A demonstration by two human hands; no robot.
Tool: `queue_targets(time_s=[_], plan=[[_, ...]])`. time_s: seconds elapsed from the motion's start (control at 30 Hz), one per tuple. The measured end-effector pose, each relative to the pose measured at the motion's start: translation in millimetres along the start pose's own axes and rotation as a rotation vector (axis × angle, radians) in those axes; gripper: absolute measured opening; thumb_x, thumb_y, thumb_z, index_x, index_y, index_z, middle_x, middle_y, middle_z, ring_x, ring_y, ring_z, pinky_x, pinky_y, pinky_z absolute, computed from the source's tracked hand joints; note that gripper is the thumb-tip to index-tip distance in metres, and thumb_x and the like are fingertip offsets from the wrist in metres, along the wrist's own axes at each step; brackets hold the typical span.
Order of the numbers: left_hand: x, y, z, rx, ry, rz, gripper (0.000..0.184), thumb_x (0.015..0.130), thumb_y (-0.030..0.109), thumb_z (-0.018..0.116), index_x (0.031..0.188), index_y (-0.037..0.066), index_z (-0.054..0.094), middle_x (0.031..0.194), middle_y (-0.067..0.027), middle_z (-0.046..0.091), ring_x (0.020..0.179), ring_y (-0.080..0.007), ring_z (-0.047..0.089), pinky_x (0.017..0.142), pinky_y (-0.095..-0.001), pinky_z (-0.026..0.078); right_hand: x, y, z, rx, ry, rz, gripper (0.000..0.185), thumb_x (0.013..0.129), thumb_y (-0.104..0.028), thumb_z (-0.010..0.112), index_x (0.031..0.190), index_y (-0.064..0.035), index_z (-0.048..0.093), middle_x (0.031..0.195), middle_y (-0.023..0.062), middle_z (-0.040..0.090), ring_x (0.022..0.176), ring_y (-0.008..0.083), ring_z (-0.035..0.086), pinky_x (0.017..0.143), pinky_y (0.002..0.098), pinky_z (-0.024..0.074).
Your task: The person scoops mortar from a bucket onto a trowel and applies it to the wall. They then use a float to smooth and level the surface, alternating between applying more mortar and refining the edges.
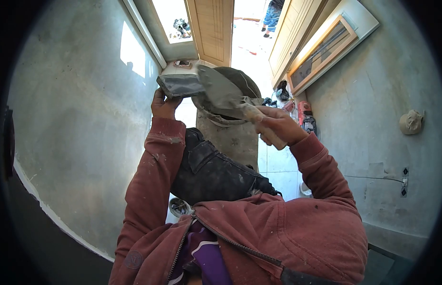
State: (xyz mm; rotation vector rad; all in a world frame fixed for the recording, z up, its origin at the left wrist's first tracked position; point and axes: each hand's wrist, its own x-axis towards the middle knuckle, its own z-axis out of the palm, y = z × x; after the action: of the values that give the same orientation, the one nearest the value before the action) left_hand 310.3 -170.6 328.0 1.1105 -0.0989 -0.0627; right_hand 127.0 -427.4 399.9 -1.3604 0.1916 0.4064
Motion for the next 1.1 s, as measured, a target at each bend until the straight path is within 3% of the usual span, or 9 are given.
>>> queue_targets(time_s=[0.1,0.2,0.27,0.4,0.47,0.67,0.93,1.1], plan=[[2,1,0,-0.056,0.013,-0.009,0.049,0.065,-0.016,0.063,0.11,-0.002,0.048,0.104,-0.0096,0.057,0.094,-0.0189,0.057,0.08,-0.0279,0.051,-1,6,0,-0.041,0.032,0.036,0.04,0.09,-0.028,0.052,0.12,-0.0025,0.046,0.072,0.0022,0.055,0.049,0.0079,0.052,0.041,0.0209,0.0437],[-3,-2,-6,0.075,0.022,0.052,0.043,0.069,-0.013,0.062,0.109,-0.002,0.051,0.105,-0.0111,0.056,0.096,-0.022,0.058,0.082,-0.0319,0.052,-10,0,19,-0.052,-0.024,0.063,0.04,0.089,-0.026,0.052,0.12,-0.0016,0.046,0.071,0.0023,0.054,0.048,0.0081,0.052,0.04,0.0208,0.0432],[-1,0,-7,0.271,-0.042,0.092,0.044,0.068,-0.012,0.064,0.109,-0.002,0.051,0.105,-0.0108,0.056,0.095,-0.0215,0.057,0.083,-0.0313,0.051,-14,-4,24,0.021,-0.096,-0.04,0.037,0.089,-0.026,0.052,0.117,-0.0008,0.047,0.071,0.0035,0.054,0.048,0.009,0.052,0.04,0.0212,0.0432],[-3,-3,-3,0.012,-0.057,0.052,0.043,0.068,-0.012,0.064,0.108,-0.002,0.051,0.104,-0.0105,0.057,0.096,-0.0206,0.057,0.082,-0.0312,0.05,-9,0,3,0.061,-0.07,-0.014,0.038,0.089,-0.026,0.052,0.116,-0.0004,0.046,0.072,0.0046,0.055,0.048,0.0098,0.053,0.041,0.0214,0.0438],[-1,-4,-4,-0.041,-0.092,0.079,0.044,0.068,-0.011,0.065,0.108,0.0,0.052,0.104,-0.0103,0.058,0.097,-0.0199,0.057,0.083,-0.031,0.05,1,11,-10,0.008,0.087,0.041,0.041,0.089,-0.027,0.053,0.118,-0.0001,0.045,0.072,0.0051,0.055,0.049,0.0103,0.053,0.041,0.0216,0.0443],[-3,0,-1,0.083,-0.106,0.036,0.05,0.061,-0.019,0.063,0.107,0.0,0.052,0.101,-0.0085,0.057,0.093,-0.0194,0.057,0.079,-0.0299,0.052,-4,1,6,-0.006,-0.02,0.021,0.046,0.089,-0.028,0.053,0.124,-0.0009,0.042,0.072,0.0053,0.054,0.05,0.0111,0.053,0.042,0.0228,0.0452],[-4,0,-2,0.009,-0.161,0.032,0.051,0.062,-0.019,0.062,0.109,-0.001,0.051,0.101,-0.0093,0.058,0.093,-0.0192,0.058,0.078,-0.0295,0.051,5,8,-6,0.024,0.095,0.043,0.035,0.089,-0.027,0.051,0.114,-0.0018,0.047,0.072,0.0061,0.055,0.05,0.0112,0.054,0.041,0.0227,0.0454],[-4,-2,-1,0.136,-0.231,0.019,0.048,0.064,-0.015,0.064,0.109,0.0,0.052,0.099,-0.0065,0.059,0.091,-0.0169,0.058,0.078,-0.0279,0.051,0,-7,6,-0.003,-0.012,-0.003,0.035,0.09,-0.026,0.05,0.115,-0.0017,0.046,0.072,0.0058,0.055,0.049,0.0106,0.053,0.04,0.0227,0.0444]])
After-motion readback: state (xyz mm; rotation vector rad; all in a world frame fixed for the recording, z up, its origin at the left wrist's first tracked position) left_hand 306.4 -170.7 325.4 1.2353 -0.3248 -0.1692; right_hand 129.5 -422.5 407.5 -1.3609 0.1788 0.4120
